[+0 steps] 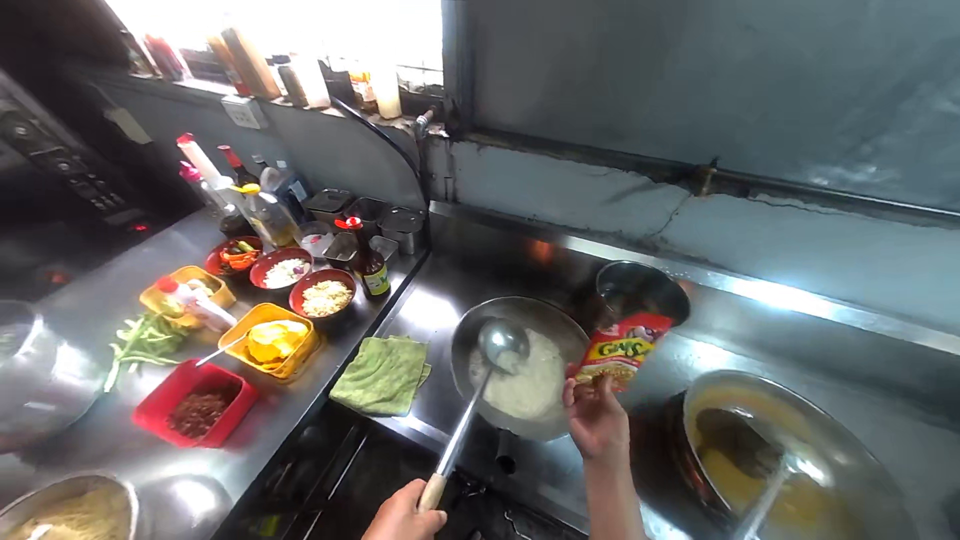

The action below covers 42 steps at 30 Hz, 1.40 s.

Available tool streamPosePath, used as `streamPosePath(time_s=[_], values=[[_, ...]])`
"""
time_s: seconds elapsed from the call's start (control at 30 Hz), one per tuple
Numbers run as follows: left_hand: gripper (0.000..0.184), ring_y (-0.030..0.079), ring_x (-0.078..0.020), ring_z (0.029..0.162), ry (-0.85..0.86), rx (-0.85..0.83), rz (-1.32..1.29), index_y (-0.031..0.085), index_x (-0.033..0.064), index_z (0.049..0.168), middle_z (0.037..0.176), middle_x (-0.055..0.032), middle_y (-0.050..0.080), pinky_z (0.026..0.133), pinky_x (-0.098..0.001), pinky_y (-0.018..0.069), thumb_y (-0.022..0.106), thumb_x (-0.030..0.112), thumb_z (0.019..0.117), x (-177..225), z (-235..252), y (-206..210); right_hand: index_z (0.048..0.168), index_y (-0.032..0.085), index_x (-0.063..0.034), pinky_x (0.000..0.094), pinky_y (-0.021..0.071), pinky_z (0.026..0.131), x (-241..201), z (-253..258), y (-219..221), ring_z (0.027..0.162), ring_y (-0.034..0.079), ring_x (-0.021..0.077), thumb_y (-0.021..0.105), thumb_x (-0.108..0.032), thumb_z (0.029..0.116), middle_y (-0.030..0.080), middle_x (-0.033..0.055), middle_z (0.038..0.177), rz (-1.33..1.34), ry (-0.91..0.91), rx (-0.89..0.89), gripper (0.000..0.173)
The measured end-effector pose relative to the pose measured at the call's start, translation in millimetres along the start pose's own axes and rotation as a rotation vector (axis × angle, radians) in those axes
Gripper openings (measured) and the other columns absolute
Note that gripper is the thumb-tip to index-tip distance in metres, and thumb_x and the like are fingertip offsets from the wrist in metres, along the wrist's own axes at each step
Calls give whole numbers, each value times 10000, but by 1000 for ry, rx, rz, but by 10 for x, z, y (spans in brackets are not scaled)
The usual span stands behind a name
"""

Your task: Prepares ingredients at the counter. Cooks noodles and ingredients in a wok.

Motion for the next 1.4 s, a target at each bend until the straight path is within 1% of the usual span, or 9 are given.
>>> streamPosePath(time_s=[0.17, 0.3, 0.5, 0.63, 0.77, 0.9, 1.0, 1.2, 1.4], values=[[460, 699, -244, 720, 62, -67, 51, 567, 89, 1337, 942, -132, 706, 674, -441, 599, 591, 424, 1024, 57, 64, -42, 1176, 656, -132, 349, 663, 733, 505, -126, 424, 890, 764, 217, 726, -460, 908, 748, 132, 1075, -49, 230, -287, 429], [587, 710, -310, 1012, 349, 165, 173, 557, 103, 1462, 1138, -166, 719, 951, -539, 558, 580, 491, 1022, 137, -157, -472, 1149, 716, -108, 370, 658, 779, 1245, -505, 824, 950, 762, 255, 705, -434, 930, 748, 164, 1095, 48, 502, -371, 393], [452, 638, -111, 877, 788, 640, -59, 698, 125, 1308, 1015, -44, 667, 815, -289, 568, 655, 450, 996, 81, -548, -1525, 1204, 647, -73, 416, 642, 784, 2589, -1318, 1285, 916, 750, 266, 548, -436, 1042, 739, 187, 1064, -17, 779, -286, 409], [297, 631, -83, 822, 764, 876, -143, 785, 124, 1007, 871, -1, 652, 771, -267, 562, 683, 402, 982, -453, -470, -2147, 1205, 632, -27, 490, 619, 823, 3475, -1594, 1370, 880, 736, 308, 508, -376, 1055, 726, 214, 1013, -20, 914, -245, 399], [272, 650, -86, 799, 657, 1053, -103, 794, 121, 975, 837, -4, 672, 756, -269, 570, 654, 354, 991, -1164, -218, -2599, 1302, 534, -52, 459, 624, 796, 4350, -1532, 1218, 883, 731, 282, 450, -343, 1091, 717, 181, 1019, -411, 980, -159, 369], [336, 692, -162, 787, 458, 1131, -88, 768, 73, 902, 839, -67, 695, 761, -350, 601, 596, 342, 1005, -1673, 285, -2863, 1582, 310, -111, 518, 584, 864, 5015, -1368, 934, 1139, 658, 347, 591, -73, 998, 573, 218, 1396, -1040, 738, -215, 648], [366, 721, -229, 876, 322, 1095, -119, 749, 16, 901, 905, -122, 726, 848, -392, 594, 566, 310, 1017, -1740, 594, -3061, 1589, 390, -120, 500, 553, 981, 5313, -1262, 905, 1224, 639, 310, 719, -74, 860, 539, 173, 1500, -1545, 392, -579, 802], [386, 715, -242, 1044, 214, 974, -187, 750, 33, 1029, 1064, -123, 743, 963, -429, 562, 495, 321, 1053, -1469, 918, -3419, 1444, 577, -10, 451, 492, 1113, 5756, -959, 1252, 1250, 658, 237, 557, -146, 1026, 678, 155, 1349, -1668, -43, -766, 439], [382, 664, -217, 1222, 364, 948, -194, 669, 83, 1367, 1290, -108, 710, 1101, -410, 501, 535, 252, 1053, -1813, 683, -3318, 1404, 607, -4, 607, 515, 1002, 6278, -613, 1394, 1145, 678, 402, 557, -75, 999, 699, 258, 1223, -1845, 31, -848, 414]])
Point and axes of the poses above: each hand's wrist, its own z-axis towards the middle knuckle, its own y-axis out of the palm, x = y × z, the point moved 3 cm from there along z, towards the middle knuckle
